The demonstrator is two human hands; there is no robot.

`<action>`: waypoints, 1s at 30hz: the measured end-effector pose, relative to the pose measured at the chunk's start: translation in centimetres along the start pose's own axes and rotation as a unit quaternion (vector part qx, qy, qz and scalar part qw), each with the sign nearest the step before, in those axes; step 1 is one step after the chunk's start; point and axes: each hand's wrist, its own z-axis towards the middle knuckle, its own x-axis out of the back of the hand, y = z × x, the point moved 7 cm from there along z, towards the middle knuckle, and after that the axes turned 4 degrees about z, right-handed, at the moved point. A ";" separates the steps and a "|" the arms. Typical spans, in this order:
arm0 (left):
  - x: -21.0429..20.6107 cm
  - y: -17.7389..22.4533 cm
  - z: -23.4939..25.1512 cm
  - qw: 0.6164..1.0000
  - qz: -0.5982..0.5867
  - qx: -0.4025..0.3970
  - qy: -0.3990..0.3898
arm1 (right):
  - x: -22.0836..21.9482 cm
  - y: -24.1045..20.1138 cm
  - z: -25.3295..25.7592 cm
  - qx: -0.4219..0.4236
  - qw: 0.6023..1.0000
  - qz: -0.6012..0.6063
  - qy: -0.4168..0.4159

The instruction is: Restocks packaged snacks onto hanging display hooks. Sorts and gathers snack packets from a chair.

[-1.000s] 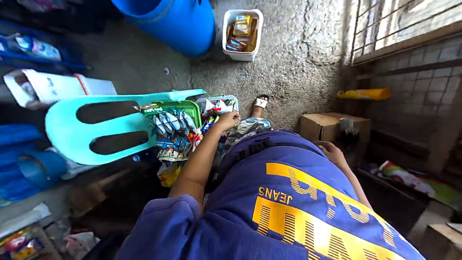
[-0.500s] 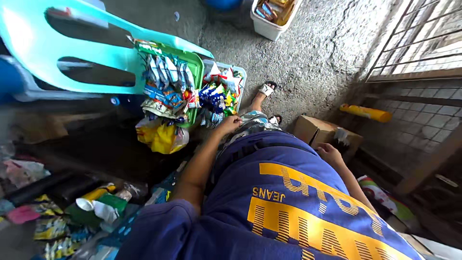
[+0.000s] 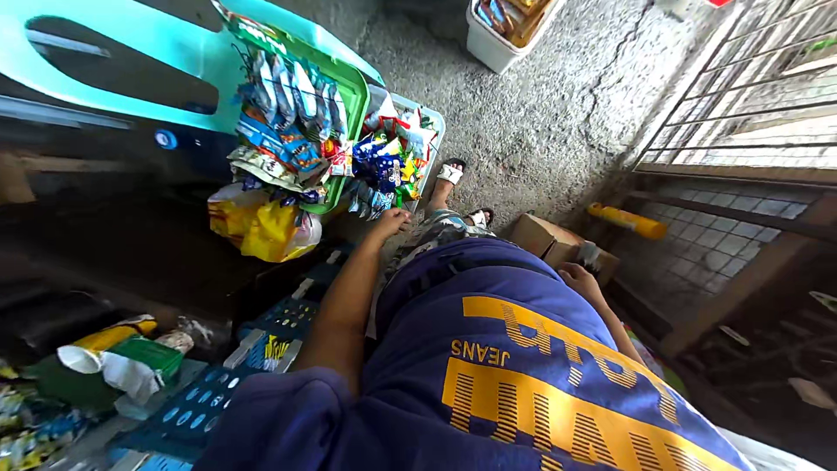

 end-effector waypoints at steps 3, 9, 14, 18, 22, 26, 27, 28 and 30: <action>2.8 -1.4 1.6 0.998 -0.010 0.016 0.064 | -0.1 -3.1 0.4 0.019 1.000 -0.003 -0.010; 5.6 -3.4 5.0 0.991 -0.054 0.071 0.104 | 0.2 -4.6 2.5 0.023 0.999 -0.044 -0.020; 7.6 -4.4 10.6 0.970 -0.160 0.054 0.176 | -0.3 -4.6 3.1 0.016 0.996 -0.077 -0.048; 8.8 -2.9 13.3 0.968 -0.105 0.077 0.214 | -1.3 -4.5 3.2 -0.007 0.993 -0.091 -0.070; 9.9 -1.9 15.7 0.968 0.023 0.121 0.218 | -2.7 -5.0 3.8 -0.010 0.994 -0.078 -0.081; 9.7 -2.2 17.3 0.958 -0.007 0.164 0.236 | -4.1 -5.4 4.1 -0.024 0.991 -0.077 -0.104; 9.5 -2.4 17.2 0.950 -0.069 0.173 0.253 | -4.4 -5.4 4.3 -0.025 0.991 -0.075 -0.108; 9.4 -2.8 17.4 0.938 -0.126 0.179 0.269 | -4.6 -5.5 4.5 -0.023 0.991 -0.074 -0.109; 9.5 -3.6 18.0 0.917 -0.182 0.187 0.301 | -4.9 -5.7 5.0 -0.017 0.991 -0.076 -0.113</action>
